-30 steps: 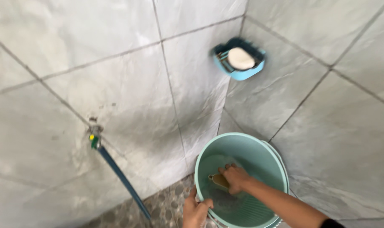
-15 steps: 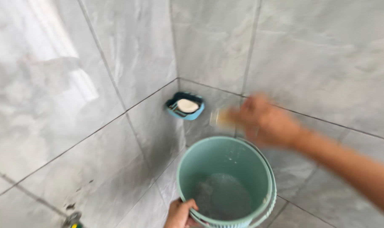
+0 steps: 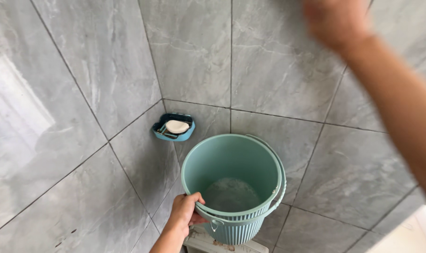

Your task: The person fills a bucket with water from a wall tap, then uses a sponge to scrub the tiled bathroom walls. They repeatedly dip the sponge into the bucket and scrub different sections of the wall, focusing on the grout lines.

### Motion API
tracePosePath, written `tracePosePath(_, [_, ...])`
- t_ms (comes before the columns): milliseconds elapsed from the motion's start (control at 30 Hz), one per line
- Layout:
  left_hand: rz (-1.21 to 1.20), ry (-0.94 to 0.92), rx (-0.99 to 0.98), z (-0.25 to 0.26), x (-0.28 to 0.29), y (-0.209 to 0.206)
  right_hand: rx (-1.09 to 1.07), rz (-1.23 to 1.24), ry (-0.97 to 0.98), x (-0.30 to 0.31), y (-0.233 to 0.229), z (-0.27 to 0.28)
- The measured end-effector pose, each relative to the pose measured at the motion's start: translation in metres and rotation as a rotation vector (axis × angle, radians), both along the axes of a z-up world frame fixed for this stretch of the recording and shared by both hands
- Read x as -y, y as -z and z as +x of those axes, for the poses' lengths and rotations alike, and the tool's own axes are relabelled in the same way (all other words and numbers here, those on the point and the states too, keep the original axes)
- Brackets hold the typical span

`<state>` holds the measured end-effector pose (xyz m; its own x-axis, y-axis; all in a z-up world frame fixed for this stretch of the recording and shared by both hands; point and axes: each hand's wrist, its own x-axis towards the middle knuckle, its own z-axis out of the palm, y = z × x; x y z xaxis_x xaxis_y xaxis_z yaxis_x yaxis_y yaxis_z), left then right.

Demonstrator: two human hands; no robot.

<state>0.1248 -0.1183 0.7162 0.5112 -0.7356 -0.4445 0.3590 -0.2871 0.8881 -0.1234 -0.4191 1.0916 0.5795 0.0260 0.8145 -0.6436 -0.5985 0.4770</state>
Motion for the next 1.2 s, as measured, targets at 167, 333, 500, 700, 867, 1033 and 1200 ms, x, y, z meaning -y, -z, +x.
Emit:
tracePosePath(167, [-0.061,0.001,-0.081,-0.009,0.010,0.024,-0.321,0.163,-0.322,-0.065,0.097,0.056])
tracePosePath(333, [-0.013,0.019,-0.087,-0.010,0.009,0.044,-0.070,1.087,0.050,-0.072,0.105,0.019])
tracePosePath(500, [-0.031,0.023,-0.109,-0.015,0.013,0.049,0.067,-0.313,0.009,-0.044,0.055,-0.044])
tracePosePath(700, [0.004,0.040,-0.076,-0.023,0.017,0.044,-0.137,-0.364,0.076,-0.032,0.108,-0.032])
tracePosePath(867, [0.023,0.040,-0.079,-0.026,0.011,0.045,-0.370,-0.049,0.118,-0.042,0.153,-0.083])
tracePosePath(1033, [0.039,0.031,-0.054,-0.031,0.007,0.053,-0.034,-0.169,-0.001,-0.025,0.108,-0.123])
tracePosePath(1200, [0.044,0.029,-0.083,-0.037,0.007,0.066,-0.124,-0.222,0.048,-0.023,0.155,-0.078])
